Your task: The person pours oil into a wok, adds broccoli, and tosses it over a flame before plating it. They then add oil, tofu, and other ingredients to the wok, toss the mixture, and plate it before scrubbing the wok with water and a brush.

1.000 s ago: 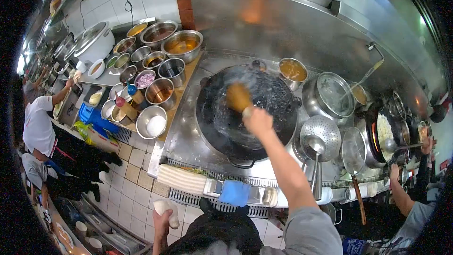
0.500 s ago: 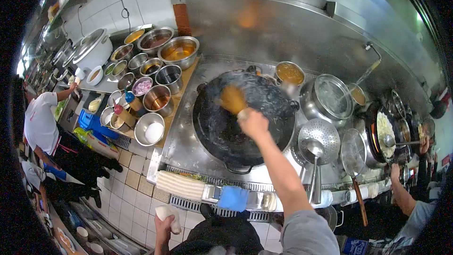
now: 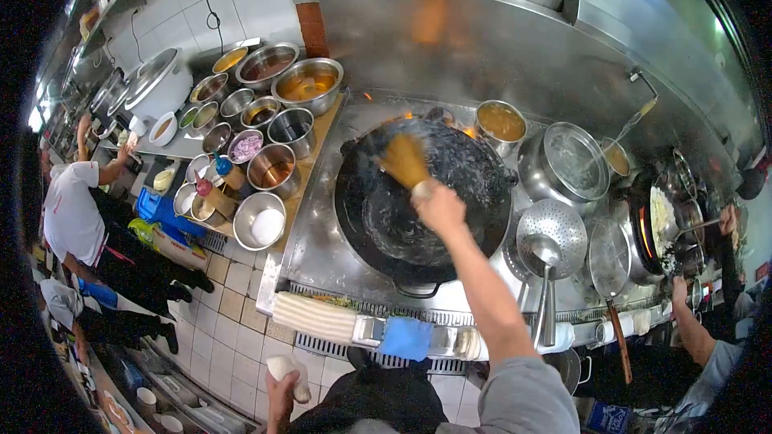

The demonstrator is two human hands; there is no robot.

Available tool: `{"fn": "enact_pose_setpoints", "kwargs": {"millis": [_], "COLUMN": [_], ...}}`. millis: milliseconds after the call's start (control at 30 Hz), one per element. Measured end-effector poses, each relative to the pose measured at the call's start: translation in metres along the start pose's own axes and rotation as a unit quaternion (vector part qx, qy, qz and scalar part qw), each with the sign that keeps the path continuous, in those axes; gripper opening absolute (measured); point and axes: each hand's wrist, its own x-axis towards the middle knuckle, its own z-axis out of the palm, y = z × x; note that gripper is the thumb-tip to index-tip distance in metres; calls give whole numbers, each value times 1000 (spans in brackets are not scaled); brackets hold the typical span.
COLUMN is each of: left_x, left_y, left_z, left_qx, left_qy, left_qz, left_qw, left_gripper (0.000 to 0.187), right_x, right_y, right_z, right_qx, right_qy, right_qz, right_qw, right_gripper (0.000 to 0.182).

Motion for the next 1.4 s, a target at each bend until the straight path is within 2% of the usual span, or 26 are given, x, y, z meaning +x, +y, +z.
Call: {"fn": "enact_pose_setpoints", "kwargs": {"millis": [67, 200, 267, 333, 400, 433, 500, 533, 600, 633, 667, 700, 733, 767, 800, 833, 867, 933, 1000, 1100, 1167, 1200, 1233, 1267, 1300, 1400], "left_x": [6, 3, 7, 7, 26, 29, 32, 34, 29, 30, 32, 33, 33, 35, 36, 44, 57, 65, 64, 44, 31, 26, 27, 28, 25, 11], "left_y": [-4, -19, -17, -5, -24, -15, -5, -11, -11, -17, -25, -29, -26, -21, -16, -20, -27, -29, -27, -18, -26, -28, -37, -45, -38, -18], "left_z": [-7, -32, -42, -47, -56, -56, -52, -54, -58, -59, -60, -62, -58, -53, -48, -41, -37, -29, -25, -32, -40, -42, -43, -43, -40, -18], "left_qx": [1, -57, -79, 18, -12, 23, -24, -11, -9, -22, -18, -7, 15, 5, -6, -6, 24, 55, 34, -28, -101, -125, -101, -71, -66, -51], "left_qy": [-32, 25, 40, 18, -14, -20, -22, -18, 4, 29, 25, 17, 20, 2, -21, -23, -43, -66, -71, -53, -15, -17, -1, 10, 0, -56], "left_qz": [10, 47, 37, 4, 6, -20, -15, 15, 21, 27, 33, 37, 33, 30, 28, 30, 48, 68, 62, 55, 50, 39, 37, 37, 45, 31], "left_qw": [999, 997, 995, 1000, 1000, 999, 999, 1000, 1000, 999, 999, 999, 999, 1000, 999, 999, 998, 994, 995, 997, 994, 991, 994, 997, 997, 997], "left_gripper": [37, 32, 31, 30, 32, 34, 35, 38, 41, 41, 43, 44, 47, 50, 53, 53, 56, 59, 64, 53, 42, 43, 42, 42, 41, 41], "right_x": [-44, -106, -77, -24, -8, -18, -62, -88, -100, -124, -127, -104, -80, 5, 20, 61, 25, 50, -27, -99, -91, -64, -25, -1, 24, -20], "right_y": [-12, -36, -42, -54, -59, -44, -32, -45, 9, -43, -74, -35, -36, 67, 10, 32, -61, 10, -5, -19, 21, 54, 54, 18, 7, -36], "right_z": [17, -42, -48, -21, -4, 22, 22, -6, -35, -82, -103, -94, -88, -29, -48, -40, -73, -29, -17, -37, -43, -37, -33, -34, -31, -21], "right_qx": [76, 0, -58, 0, 224, 228, 118, 76, 56, -127, -223, -165, -236, -177, -149, -188, -140, -68, -165, -240, -308, -278, -293, -256, -157, -132], "right_qy": [-58, -204, -166, -74, -101, -70, -59, -122, -215, -184, -230, -199, -161, -117, -164, -135, -193, -162, -101, -165, -140, -26, -30, -44, -68, -34], "right_qz": [-50, -49, -71, 3, 63, 54, -88, -61, -172, -229, -63, -149, -153, -60, 18, 10, 119, -1, -127, -106, -114, -223, -232, -42, 17, -9], "right_qw": [994, 978, 982, 997, 967, 970, 987, 988, 960, 947, 945, 954, 946, 975, 975, 973, 964, 984, 973, 951, 934, 934, 927, 965, 985, 991], "right_gripper": [50, 47, 44, 41, 40, 41, 42, 40, 47, 40, 42, 42, 42, 45, 34, 27, 33, 41, 45, 50, 52, 45, 36, 35, 38, 35]}}
